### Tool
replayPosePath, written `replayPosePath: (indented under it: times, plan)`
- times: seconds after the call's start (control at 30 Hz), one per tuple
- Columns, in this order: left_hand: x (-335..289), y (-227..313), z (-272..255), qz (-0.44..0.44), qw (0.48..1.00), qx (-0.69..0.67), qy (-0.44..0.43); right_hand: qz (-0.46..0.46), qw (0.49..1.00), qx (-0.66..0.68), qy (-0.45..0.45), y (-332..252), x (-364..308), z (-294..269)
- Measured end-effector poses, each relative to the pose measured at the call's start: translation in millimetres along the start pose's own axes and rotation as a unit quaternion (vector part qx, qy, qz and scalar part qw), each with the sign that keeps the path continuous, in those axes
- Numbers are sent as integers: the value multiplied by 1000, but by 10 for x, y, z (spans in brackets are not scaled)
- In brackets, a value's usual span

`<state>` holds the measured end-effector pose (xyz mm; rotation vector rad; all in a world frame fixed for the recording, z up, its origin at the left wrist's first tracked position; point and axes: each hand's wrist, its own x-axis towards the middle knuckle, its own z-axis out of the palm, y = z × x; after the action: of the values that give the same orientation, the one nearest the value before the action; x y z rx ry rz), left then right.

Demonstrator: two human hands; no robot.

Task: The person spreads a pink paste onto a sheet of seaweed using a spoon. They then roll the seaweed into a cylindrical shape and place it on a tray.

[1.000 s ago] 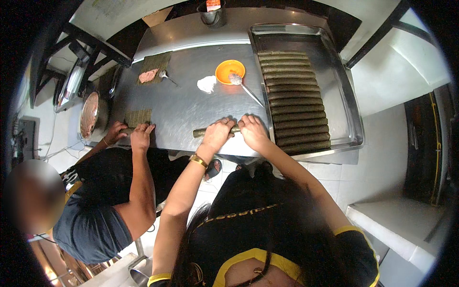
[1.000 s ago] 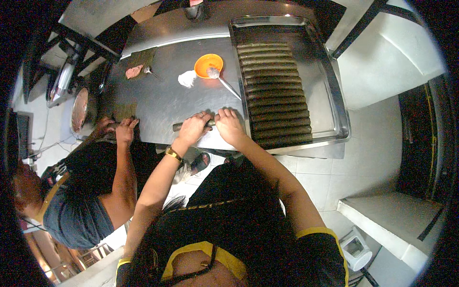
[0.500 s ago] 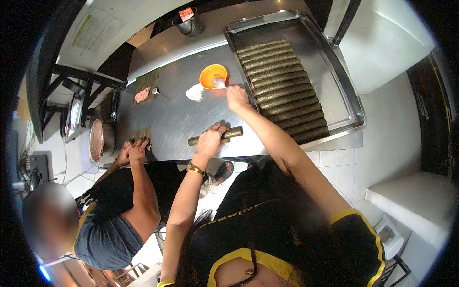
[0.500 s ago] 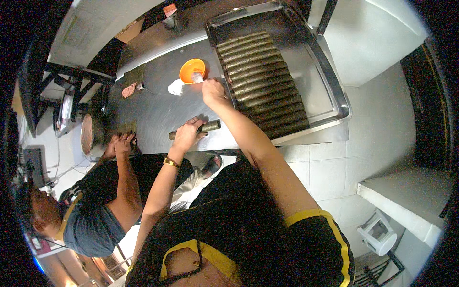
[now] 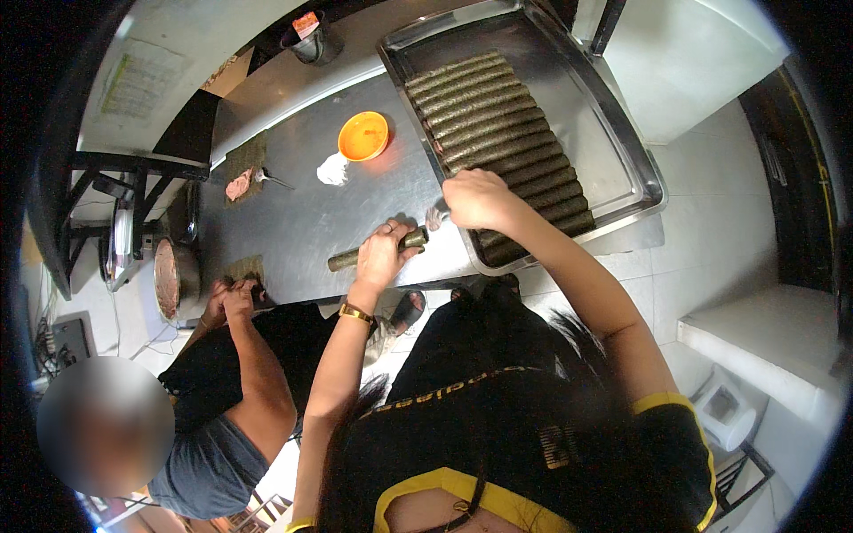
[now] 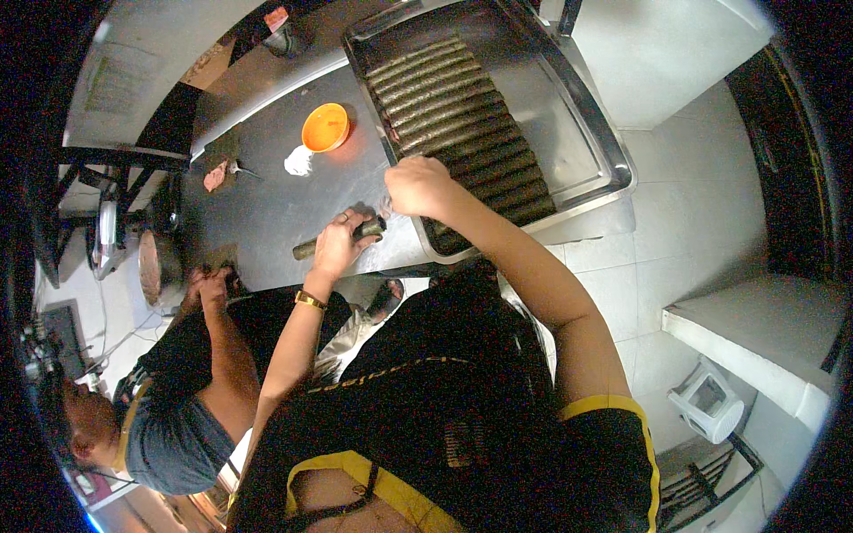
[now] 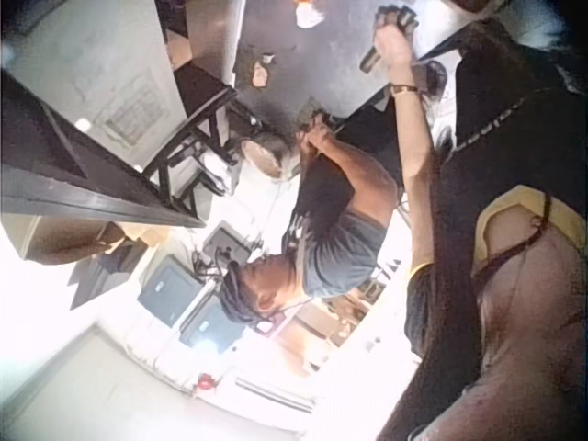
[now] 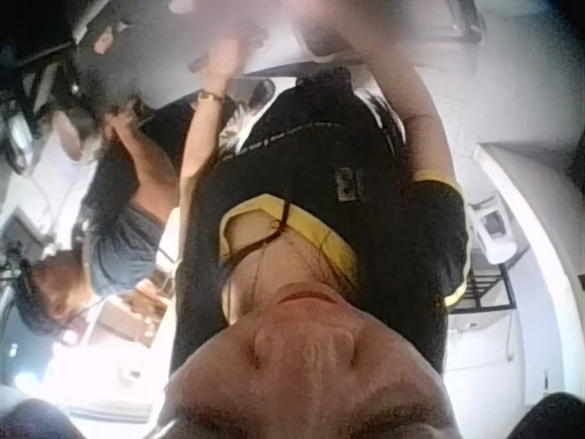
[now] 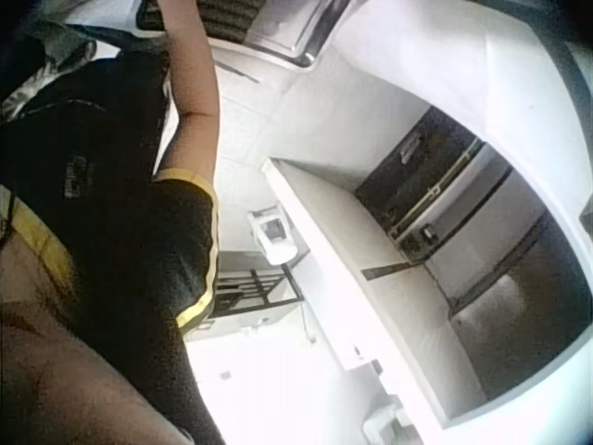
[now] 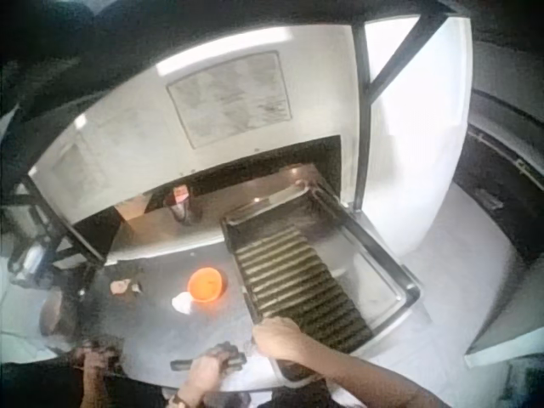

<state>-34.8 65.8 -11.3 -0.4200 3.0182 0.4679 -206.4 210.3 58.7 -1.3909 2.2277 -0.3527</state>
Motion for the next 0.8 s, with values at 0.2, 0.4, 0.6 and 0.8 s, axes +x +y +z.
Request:
replayPosePath:
  times: [0.2, 0.4, 0.6, 0.8]
  plan:
    - [20, -11, 52, -1, 1000, -18, 13, -5, 999, -29, -19, -170, 193, 251]
    - [-21, -9, 27, 4, 999, -38, 31, -18, 994, -80, -70, -392, 333, 142]
    - [-17, -29, 41, -6, 999, -45, 27, -46, 989, -126, -66, -519, 455, 179]
    - [-47, -86, 101, 17, 995, -71, 72, 11, 993, -116, -32, -426, 297, -235]
